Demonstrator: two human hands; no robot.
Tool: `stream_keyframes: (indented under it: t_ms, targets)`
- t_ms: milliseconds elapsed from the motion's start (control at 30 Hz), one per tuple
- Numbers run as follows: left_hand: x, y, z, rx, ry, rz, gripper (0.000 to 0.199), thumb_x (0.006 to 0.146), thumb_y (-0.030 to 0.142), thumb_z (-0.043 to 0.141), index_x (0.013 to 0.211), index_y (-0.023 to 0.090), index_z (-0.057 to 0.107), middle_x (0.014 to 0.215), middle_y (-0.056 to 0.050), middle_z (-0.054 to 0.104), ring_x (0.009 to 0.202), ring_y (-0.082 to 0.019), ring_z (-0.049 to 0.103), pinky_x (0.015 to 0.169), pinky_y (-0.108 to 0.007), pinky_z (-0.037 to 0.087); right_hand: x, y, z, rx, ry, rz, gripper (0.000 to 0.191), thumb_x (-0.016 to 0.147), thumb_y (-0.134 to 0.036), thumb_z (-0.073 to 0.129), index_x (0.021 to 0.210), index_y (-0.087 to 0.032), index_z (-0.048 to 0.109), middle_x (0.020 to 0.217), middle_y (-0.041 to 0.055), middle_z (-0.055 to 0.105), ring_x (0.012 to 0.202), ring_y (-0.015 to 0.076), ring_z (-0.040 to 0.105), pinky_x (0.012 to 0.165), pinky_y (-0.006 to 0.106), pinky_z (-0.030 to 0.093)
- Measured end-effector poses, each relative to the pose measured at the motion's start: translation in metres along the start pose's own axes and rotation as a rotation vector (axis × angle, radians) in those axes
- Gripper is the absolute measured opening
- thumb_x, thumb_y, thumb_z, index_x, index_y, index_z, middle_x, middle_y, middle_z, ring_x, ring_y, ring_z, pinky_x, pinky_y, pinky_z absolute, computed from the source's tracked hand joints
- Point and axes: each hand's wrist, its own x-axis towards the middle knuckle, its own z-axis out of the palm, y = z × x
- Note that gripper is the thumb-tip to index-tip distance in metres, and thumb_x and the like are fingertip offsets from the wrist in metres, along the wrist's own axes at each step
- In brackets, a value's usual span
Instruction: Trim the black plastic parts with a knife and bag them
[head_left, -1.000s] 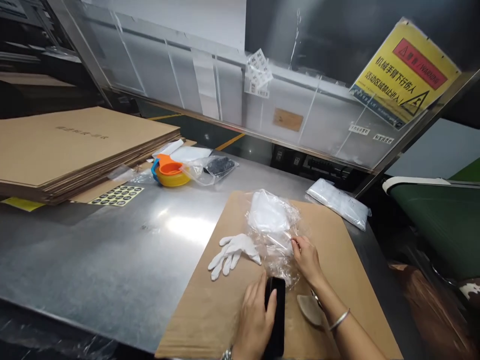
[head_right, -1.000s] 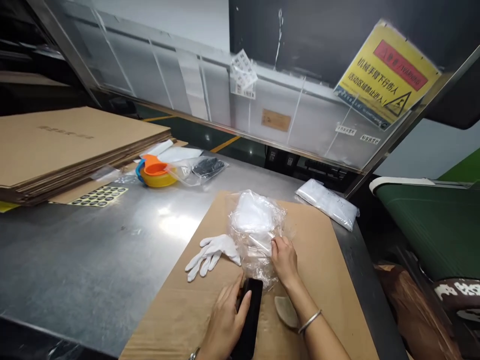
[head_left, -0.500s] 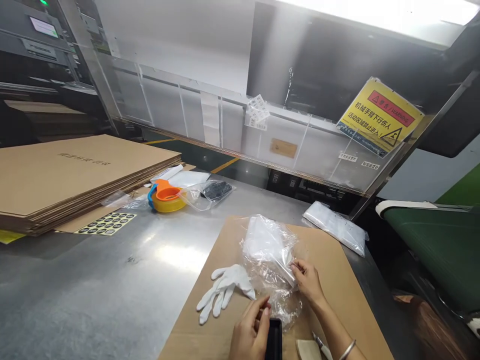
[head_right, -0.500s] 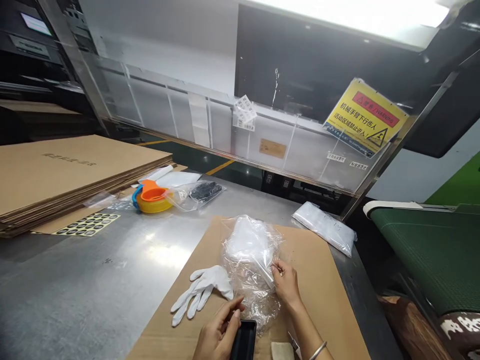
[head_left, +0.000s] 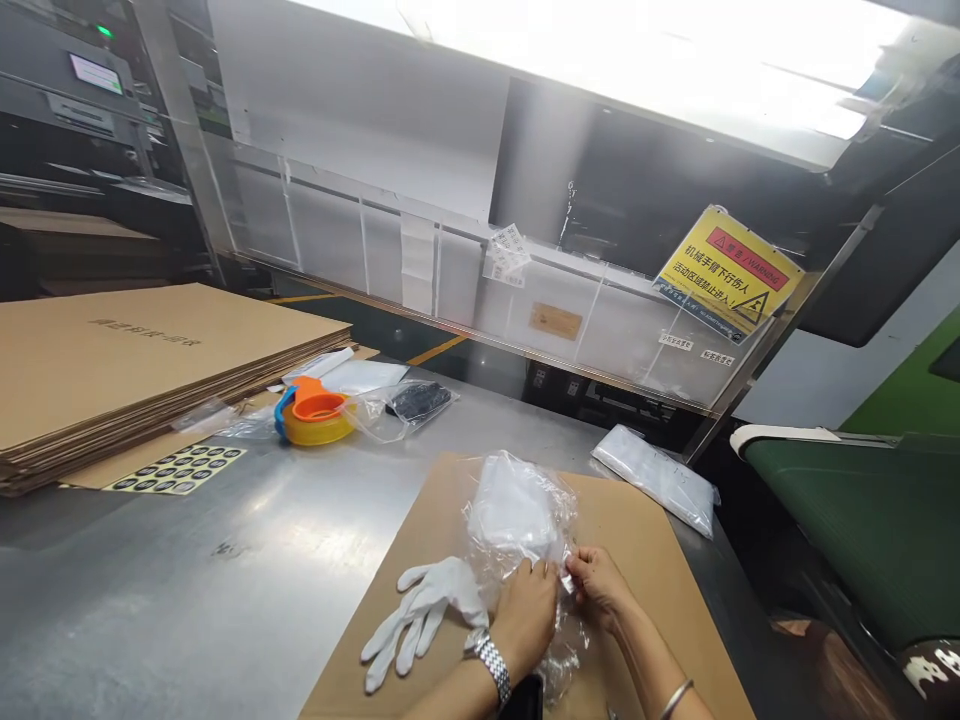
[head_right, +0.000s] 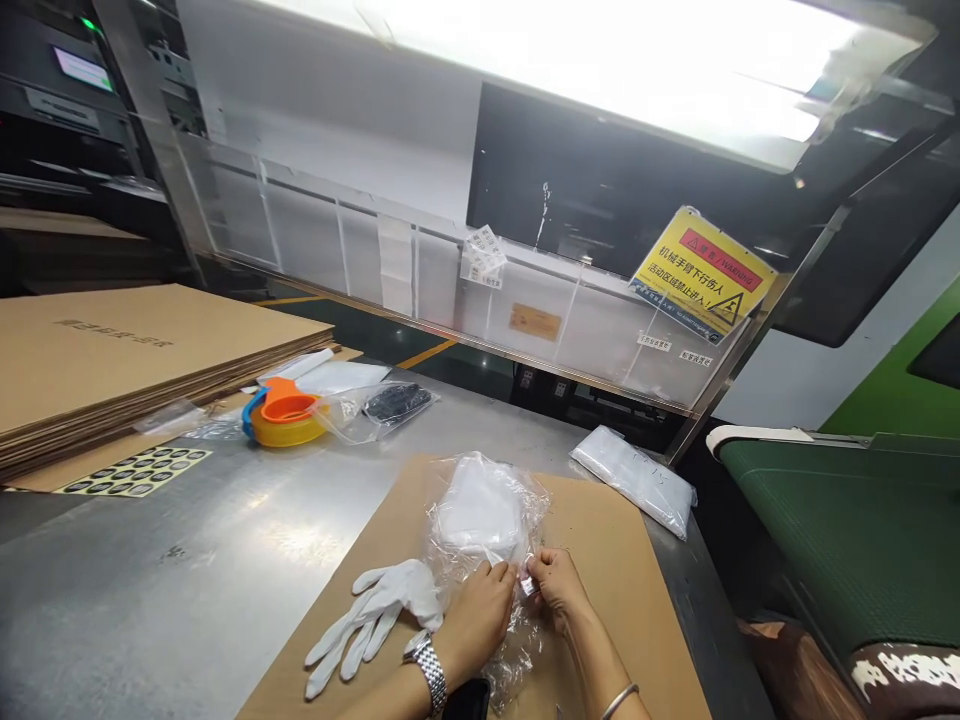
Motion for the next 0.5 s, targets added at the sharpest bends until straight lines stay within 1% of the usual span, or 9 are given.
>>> stream_keyframes:
  t_ms: [67,133,200,267,333,400,433,500]
  targets:
    - [0.0,0.0,-0.002,0.056,-0.026,0.003,0.039,0.076,0.004,0.038,0.109,0.005,0.06,0.102,-0.021,0.062,0.094,-0.032,0.053,0.077,-0.044,0.04,0.001,-0.002,-0.004,0.034,0.019,0.005,0.029,0.088,-0.032,0.053,0.112,-0.015,0.054,0.11,0.0061,0.058,0.09,0.0176,0.06,0.075,0.037,0.051]
    - [0.001,0.001,-0.004,0.101,-0.05,0.01,0.035,0.074,0.004,0.041,0.098,0.003,0.065,0.099,-0.024,0.062,0.093,-0.034,0.053,0.076,-0.045,0.039,0.0,-0.006,-0.01,0.072,0.028,-0.011,0.028,0.088,-0.032,0.053,0.111,-0.015,0.054,0.108,0.0058,0.058,0.088,0.0169,0.06,0.074,0.036,0.051]
    - [0.003,0.0,-0.007,0.132,-0.064,0.015,0.031,0.073,0.004,0.042,0.088,0.002,0.069,0.095,-0.026,0.063,0.093,-0.035,0.053,0.078,-0.047,0.037,-0.003,-0.01,-0.015,0.115,0.025,-0.036,0.025,0.089,-0.031,0.053,0.108,-0.014,0.055,0.102,0.0048,0.06,0.082,0.0148,0.061,0.07,0.033,0.052]
    - [0.004,-0.001,-0.008,0.144,-0.065,0.015,0.03,0.072,0.003,0.043,0.085,0.003,0.07,0.095,-0.026,0.063,0.094,-0.035,0.053,0.079,-0.047,0.035,-0.008,-0.014,-0.019,0.161,0.024,-0.074,0.022,0.089,-0.031,0.053,0.101,-0.013,0.057,0.093,0.0028,0.061,0.074,0.012,0.06,0.064,0.029,0.052]
    - [0.006,-0.002,-0.007,0.134,-0.058,0.011,0.029,0.071,0.003,0.044,0.082,0.005,0.071,0.092,-0.025,0.063,0.093,-0.034,0.053,0.079,-0.047,0.033,-0.013,-0.019,-0.022,0.209,0.035,-0.13,0.019,0.089,-0.03,0.053,0.093,-0.013,0.058,0.084,0.0003,0.061,0.066,0.0096,0.059,0.059,0.025,0.05]
    - [0.006,-0.004,-0.006,0.101,-0.044,0.005,0.027,0.069,0.003,0.045,0.078,0.007,0.071,0.09,-0.025,0.063,0.093,-0.034,0.052,0.08,-0.047,0.032,-0.019,-0.024,-0.026,0.255,0.072,-0.205,0.019,0.089,-0.03,0.053,0.085,-0.012,0.058,0.076,-0.0018,0.059,0.06,0.0078,0.056,0.055,0.023,0.048]
    - [0.006,-0.006,-0.005,0.074,-0.034,0.001,0.025,0.068,0.003,0.046,0.075,0.007,0.07,0.089,-0.025,0.063,0.093,-0.035,0.052,0.08,-0.048,0.032,-0.021,-0.027,-0.028,0.275,0.101,-0.246,0.021,0.087,-0.032,0.055,0.08,-0.013,0.057,0.072,-0.0029,0.058,0.057,0.0072,0.054,0.053,0.022,0.046]
    - [0.007,-0.008,-0.004,-0.003,-0.009,-0.007,0.022,0.066,0.003,0.049,0.072,0.007,0.069,0.086,-0.025,0.063,0.093,-0.036,0.051,0.081,-0.05,0.032,-0.026,-0.035,-0.035,0.301,0.171,-0.329,0.029,0.082,-0.041,0.059,0.071,-0.014,0.055,0.064,-0.0046,0.054,0.052,0.0068,0.05,0.05,0.02,0.042]
